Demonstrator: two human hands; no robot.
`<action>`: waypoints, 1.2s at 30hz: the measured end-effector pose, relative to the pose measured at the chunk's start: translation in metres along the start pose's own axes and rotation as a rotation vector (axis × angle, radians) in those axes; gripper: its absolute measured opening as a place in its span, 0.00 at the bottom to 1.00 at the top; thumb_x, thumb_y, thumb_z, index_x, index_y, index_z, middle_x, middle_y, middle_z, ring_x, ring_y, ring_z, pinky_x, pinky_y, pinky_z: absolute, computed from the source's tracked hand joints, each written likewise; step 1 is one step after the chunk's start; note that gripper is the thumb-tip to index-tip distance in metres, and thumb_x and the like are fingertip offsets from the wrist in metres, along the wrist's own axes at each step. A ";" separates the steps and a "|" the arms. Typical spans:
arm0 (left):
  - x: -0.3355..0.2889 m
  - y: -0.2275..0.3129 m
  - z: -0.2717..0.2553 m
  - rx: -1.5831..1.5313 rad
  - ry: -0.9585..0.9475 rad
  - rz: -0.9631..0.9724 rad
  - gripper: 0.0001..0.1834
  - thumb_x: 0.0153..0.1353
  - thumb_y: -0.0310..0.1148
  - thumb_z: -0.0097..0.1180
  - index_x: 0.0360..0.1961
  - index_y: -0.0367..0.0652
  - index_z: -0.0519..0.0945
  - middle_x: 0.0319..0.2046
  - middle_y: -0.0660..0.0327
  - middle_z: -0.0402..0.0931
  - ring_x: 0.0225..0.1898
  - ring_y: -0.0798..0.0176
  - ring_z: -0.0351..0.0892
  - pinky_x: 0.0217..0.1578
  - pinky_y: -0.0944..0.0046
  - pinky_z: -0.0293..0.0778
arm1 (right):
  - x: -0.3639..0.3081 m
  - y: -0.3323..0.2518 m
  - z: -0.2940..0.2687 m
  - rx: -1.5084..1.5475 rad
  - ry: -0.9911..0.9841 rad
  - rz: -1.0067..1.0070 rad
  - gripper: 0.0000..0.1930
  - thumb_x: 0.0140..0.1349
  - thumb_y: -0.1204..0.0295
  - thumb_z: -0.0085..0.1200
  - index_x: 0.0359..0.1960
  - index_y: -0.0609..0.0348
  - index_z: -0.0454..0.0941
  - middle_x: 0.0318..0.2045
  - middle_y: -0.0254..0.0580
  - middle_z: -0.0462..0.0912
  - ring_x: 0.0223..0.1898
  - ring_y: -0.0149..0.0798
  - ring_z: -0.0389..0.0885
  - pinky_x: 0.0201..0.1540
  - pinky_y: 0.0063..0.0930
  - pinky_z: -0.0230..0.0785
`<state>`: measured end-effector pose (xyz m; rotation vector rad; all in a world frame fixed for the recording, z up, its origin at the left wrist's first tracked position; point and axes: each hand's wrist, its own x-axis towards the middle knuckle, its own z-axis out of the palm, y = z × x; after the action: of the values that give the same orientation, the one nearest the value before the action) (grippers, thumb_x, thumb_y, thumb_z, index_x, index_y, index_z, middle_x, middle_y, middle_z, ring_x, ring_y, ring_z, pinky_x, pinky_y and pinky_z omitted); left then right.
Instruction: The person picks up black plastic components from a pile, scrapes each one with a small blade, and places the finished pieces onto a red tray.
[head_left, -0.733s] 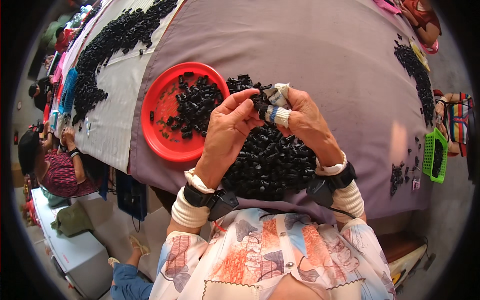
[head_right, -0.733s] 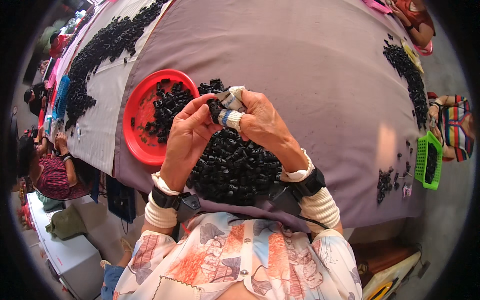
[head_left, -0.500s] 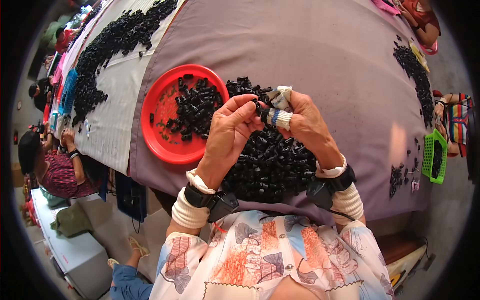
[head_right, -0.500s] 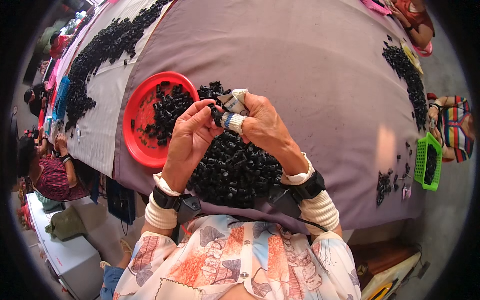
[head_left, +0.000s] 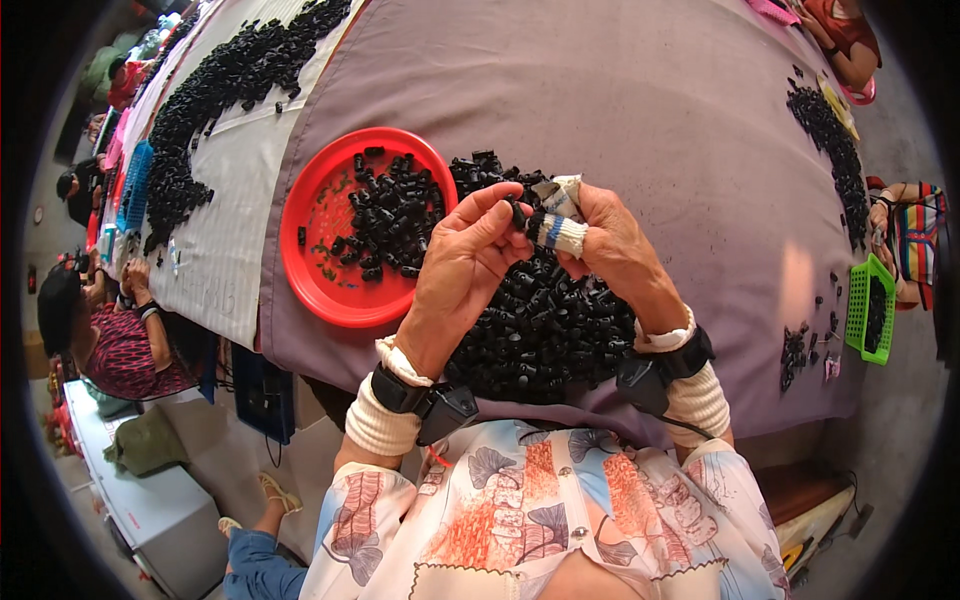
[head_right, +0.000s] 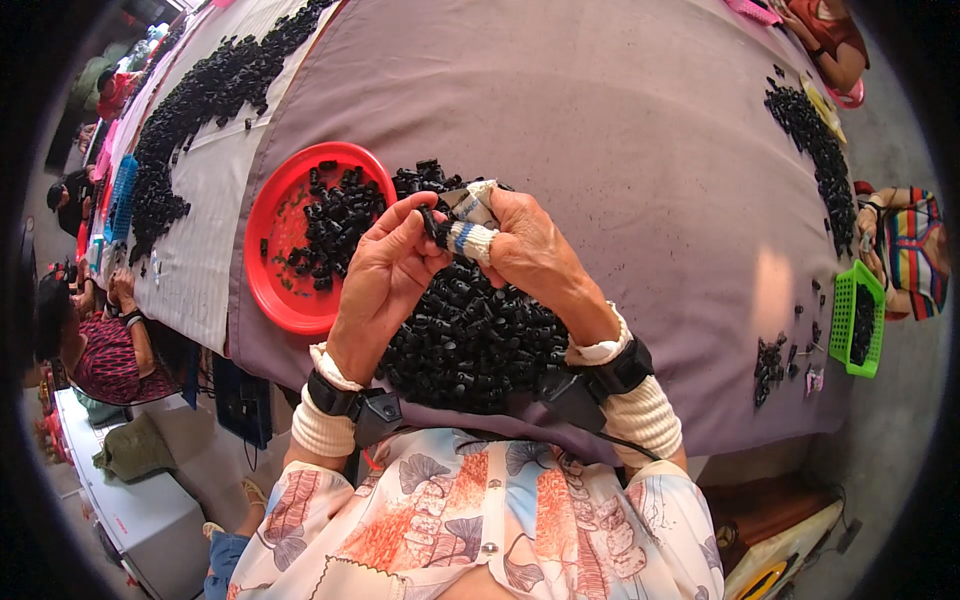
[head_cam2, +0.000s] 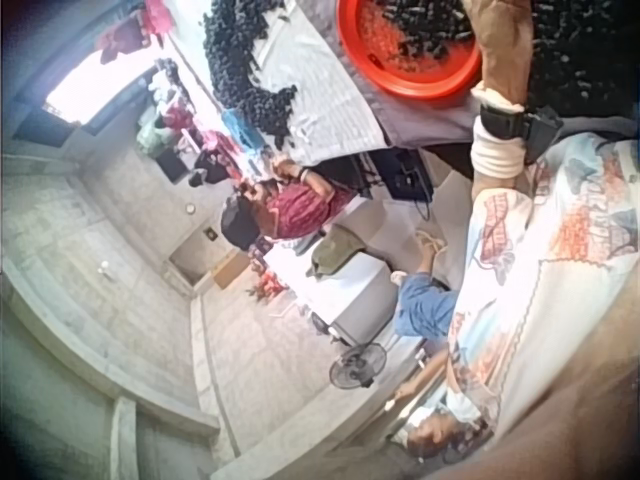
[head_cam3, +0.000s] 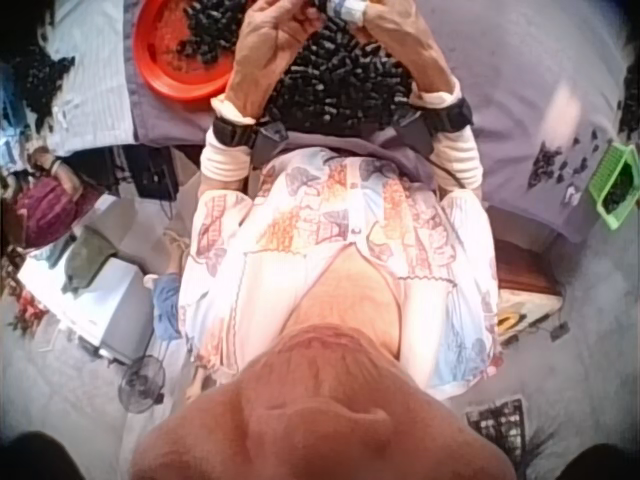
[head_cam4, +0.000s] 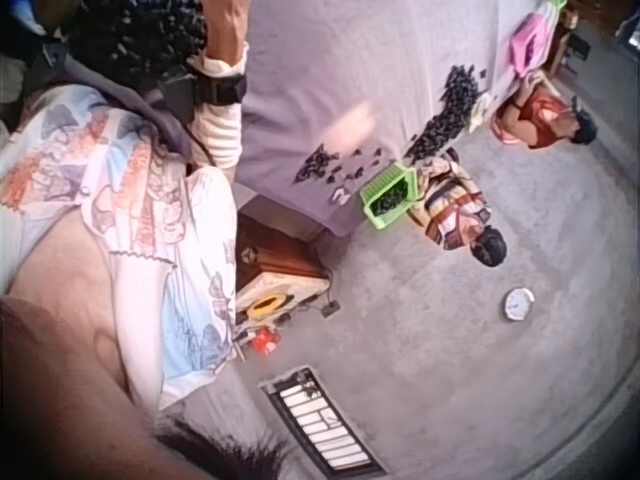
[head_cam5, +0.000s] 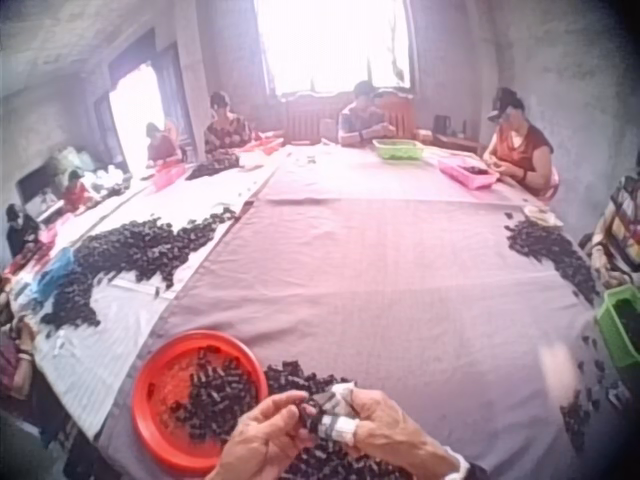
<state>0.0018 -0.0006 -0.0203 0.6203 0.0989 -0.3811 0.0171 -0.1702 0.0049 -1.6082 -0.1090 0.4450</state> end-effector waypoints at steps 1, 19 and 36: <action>0.001 0.000 0.000 0.006 -0.004 -0.006 0.13 0.62 0.28 0.48 0.47 0.37 0.73 0.34 0.60 0.76 0.29 0.72 0.74 0.35 0.69 0.74 | 0.000 0.001 -0.001 0.006 -0.008 0.007 0.09 0.55 0.69 0.54 0.27 0.63 0.72 0.15 0.30 0.70 0.13 0.22 0.67 0.14 0.18 0.58; 0.008 -0.002 -0.004 -0.026 -0.032 -0.058 0.13 0.63 0.30 0.47 0.47 0.37 0.73 0.33 0.60 0.77 0.31 0.72 0.74 0.38 0.69 0.72 | 0.005 0.005 -0.006 -0.041 -0.103 0.080 0.09 0.52 0.70 0.54 0.28 0.63 0.72 0.13 0.31 0.69 0.12 0.24 0.67 0.13 0.20 0.59; 0.013 -0.002 -0.003 0.034 0.027 -0.075 0.12 0.62 0.27 0.48 0.45 0.36 0.74 0.34 0.61 0.77 0.35 0.71 0.75 0.39 0.70 0.72 | 0.017 0.009 -0.013 -0.177 -0.186 0.122 0.11 0.50 0.66 0.55 0.28 0.61 0.71 0.12 0.33 0.69 0.11 0.26 0.68 0.13 0.22 0.59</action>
<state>0.0128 -0.0047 -0.0264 0.6566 0.1418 -0.4478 0.0351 -0.1775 -0.0072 -1.7507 -0.1965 0.6958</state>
